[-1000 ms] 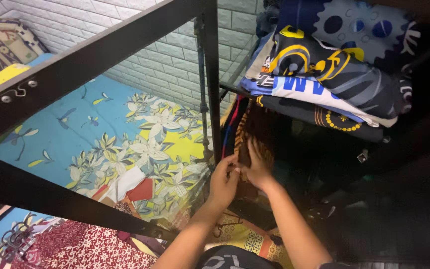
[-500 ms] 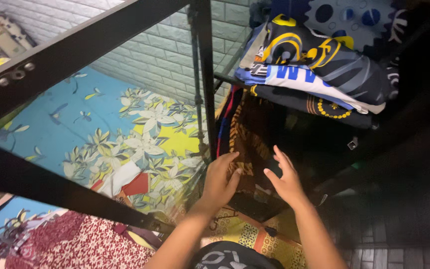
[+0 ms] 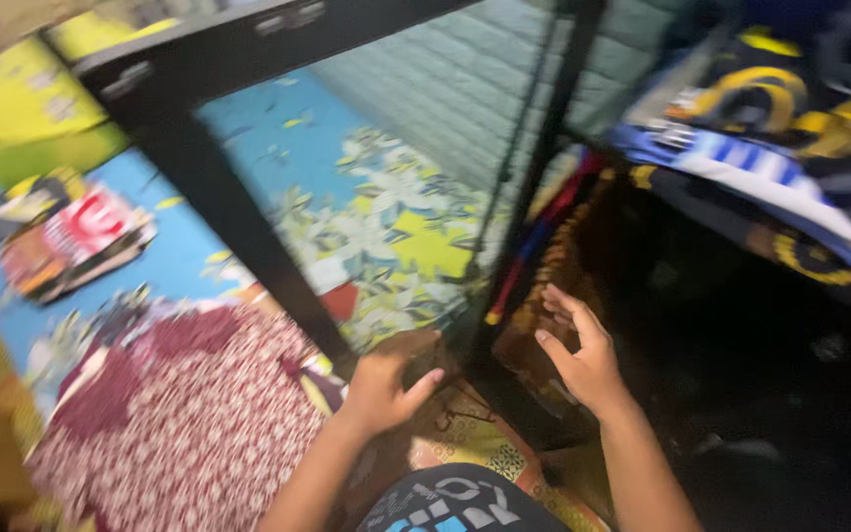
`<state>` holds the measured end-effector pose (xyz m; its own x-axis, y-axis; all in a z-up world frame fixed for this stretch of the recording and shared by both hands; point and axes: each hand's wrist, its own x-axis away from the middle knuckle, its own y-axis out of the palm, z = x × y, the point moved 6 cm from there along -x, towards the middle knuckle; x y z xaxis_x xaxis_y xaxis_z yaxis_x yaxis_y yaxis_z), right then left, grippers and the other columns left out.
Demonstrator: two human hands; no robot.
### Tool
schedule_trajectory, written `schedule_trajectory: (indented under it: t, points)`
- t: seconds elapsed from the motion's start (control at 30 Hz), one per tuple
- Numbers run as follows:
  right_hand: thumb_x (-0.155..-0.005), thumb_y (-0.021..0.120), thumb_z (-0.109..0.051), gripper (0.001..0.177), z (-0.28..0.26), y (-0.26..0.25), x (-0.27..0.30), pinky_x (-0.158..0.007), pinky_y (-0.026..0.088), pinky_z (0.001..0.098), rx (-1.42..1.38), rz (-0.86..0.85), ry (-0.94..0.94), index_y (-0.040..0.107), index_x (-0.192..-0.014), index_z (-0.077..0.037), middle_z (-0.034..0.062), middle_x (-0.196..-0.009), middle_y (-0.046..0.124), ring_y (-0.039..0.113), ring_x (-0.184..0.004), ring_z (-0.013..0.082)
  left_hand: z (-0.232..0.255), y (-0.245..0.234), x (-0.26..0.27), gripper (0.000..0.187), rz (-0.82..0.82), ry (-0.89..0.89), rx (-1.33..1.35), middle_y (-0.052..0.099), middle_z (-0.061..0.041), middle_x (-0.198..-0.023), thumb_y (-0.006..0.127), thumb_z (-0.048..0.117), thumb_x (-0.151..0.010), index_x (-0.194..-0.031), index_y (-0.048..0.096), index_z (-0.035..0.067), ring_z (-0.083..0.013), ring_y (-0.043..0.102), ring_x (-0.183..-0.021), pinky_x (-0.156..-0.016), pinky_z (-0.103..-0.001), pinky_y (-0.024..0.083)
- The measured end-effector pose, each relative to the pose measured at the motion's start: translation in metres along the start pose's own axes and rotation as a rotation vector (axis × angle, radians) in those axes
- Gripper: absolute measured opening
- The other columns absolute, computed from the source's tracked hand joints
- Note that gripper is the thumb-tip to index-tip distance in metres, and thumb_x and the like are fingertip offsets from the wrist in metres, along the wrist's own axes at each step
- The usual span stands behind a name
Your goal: The person picks up a red t-shirt from a pile on the bed, places it on a hanger, and hangs it in a wardrobe. They then pick up a black polo shirt, place it on a hanger, and hang it in the wardrobe. Finally, they pick up a brown patterned shirt, place it on a hanger, and hang it in the wardrobe.
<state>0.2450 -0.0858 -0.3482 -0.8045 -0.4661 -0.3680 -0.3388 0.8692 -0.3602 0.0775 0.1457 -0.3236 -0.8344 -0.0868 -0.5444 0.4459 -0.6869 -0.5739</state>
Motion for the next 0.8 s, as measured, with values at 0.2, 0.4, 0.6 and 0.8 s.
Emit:
schedule_trajectory:
  t: [0.2,0.4,0.6,0.8]
  points:
    - [-0.09,0.071,-0.002,0.047,-0.066,0.079,-0.02,-0.107,0.048,0.0348,-0.123,-0.274,-0.233,0.062,-0.137,-0.005,0.0103,-0.131,0.069,0.064,-0.124,0.0217,0.005,-0.077,0.064,0.039,0.286,-0.123,-0.188,0.075,-0.014,-0.11,0.08,0.021,-0.083,-0.118,0.07,0.006,-0.0303,0.074,-0.097,-0.084,-0.038,0.058]
    - [-0.087,0.074,-0.005,0.038,-0.136,0.173,-0.011,-0.099,0.053,0.0349,-0.178,-0.586,-0.492,0.067,-0.125,-0.005,0.0098,-0.123,0.073,0.07,-0.113,0.0216,0.019,-0.149,0.139,0.04,0.57,-0.175,-0.45,0.073,-0.015,-0.115,0.077,0.016,-0.084,-0.121,0.068,0.006,-0.0321,0.072,-0.103,-0.089,-0.039,0.058]
    - [-0.089,0.074,-0.008,0.036,-0.172,0.253,0.023,-0.098,0.053,0.0357,-0.22,-0.834,-0.656,0.069,-0.124,-0.005,0.0122,-0.12,0.074,0.07,-0.113,0.0246,0.024,-0.218,0.235,0.035,0.807,-0.441,-0.656,0.073,-0.013,-0.11,0.077,0.015,-0.086,-0.119,0.069,0.007,-0.028,0.072,-0.097,-0.087,-0.038,0.057]
    - [-0.09,0.071,-0.015,0.043,-0.145,0.335,0.039,-0.093,0.054,0.0327,-0.142,-1.066,-0.367,0.064,-0.132,-0.007,0.0105,-0.121,0.073,0.072,-0.107,0.0204,0.014,-0.265,0.309,0.027,0.971,-0.597,-0.697,0.073,-0.011,-0.101,0.074,0.01,-0.089,-0.115,0.07,0.005,-0.0242,0.073,-0.092,-0.084,-0.035,0.057]
